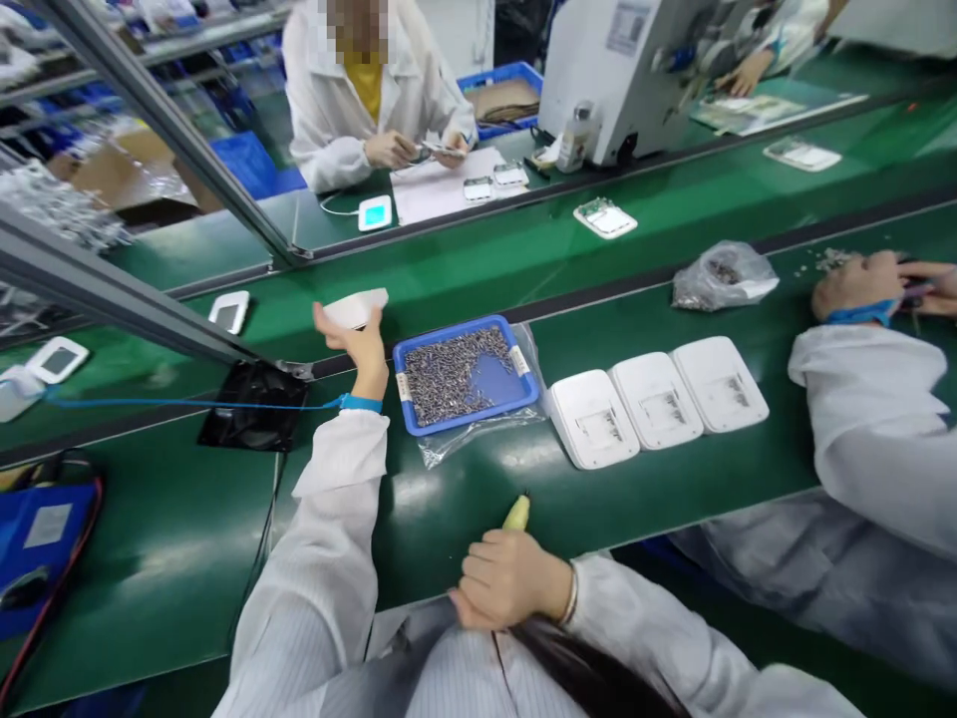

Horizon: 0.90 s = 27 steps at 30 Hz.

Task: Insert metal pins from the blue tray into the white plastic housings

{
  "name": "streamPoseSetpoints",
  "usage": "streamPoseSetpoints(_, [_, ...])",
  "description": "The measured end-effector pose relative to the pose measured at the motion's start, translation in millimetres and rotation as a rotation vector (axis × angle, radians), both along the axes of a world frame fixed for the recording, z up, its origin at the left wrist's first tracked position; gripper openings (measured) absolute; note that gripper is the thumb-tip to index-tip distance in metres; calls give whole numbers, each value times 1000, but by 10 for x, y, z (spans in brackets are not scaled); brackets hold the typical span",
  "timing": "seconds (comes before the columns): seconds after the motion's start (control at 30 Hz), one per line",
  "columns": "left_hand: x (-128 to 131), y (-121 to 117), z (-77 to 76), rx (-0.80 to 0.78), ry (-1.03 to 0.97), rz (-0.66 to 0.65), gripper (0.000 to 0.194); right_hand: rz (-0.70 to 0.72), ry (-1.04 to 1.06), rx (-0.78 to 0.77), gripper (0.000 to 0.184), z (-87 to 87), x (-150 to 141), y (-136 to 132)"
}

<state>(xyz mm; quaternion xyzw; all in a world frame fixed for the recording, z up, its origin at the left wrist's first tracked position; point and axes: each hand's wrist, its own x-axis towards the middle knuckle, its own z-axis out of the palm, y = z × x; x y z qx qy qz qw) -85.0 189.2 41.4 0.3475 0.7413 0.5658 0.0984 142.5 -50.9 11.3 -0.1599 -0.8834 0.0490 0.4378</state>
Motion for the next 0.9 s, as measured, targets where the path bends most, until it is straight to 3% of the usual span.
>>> streamPoseSetpoints(0.07, [-141, 112, -95, -133, -76, -72, 95, -51, -153, 8, 36, -176, -200, -92])
streamPoseSetpoints(0.2, [-172, 84, -180, -147, -1, -198, 77, -131, -233, -46, 33, -313, -390, -132])
streamPoseSetpoints(0.33, [29, -46, -108, -112, 280, -559, 40, -153, -284, -52, 32, -276, -389, -93])
streamPoseSetpoints(0.43, [272, -184, -59, -142, 378, -813, 13, -137, -289, -43, 33, -251, -371, -88])
streamPoseSetpoints(0.53, [524, -333, -67, -206, 571, -939, 11, -137, -290, -41, 34, -247, -361, -94])
streamPoseSetpoints(0.63, [700, -440, -91, -257, 805, -966, 23, -136, -291, -39, 33, -257, -354, -99])
streamPoseSetpoints(0.77, [785, -522, -85, -264, 1038, -880, 32, -131, -291, -51, 32, -267, -350, -101])
streamPoseSetpoints(0.9, [802, -560, -103, -230, 1086, -874, 22, -131, -299, -66, 32, -251, -355, -97])
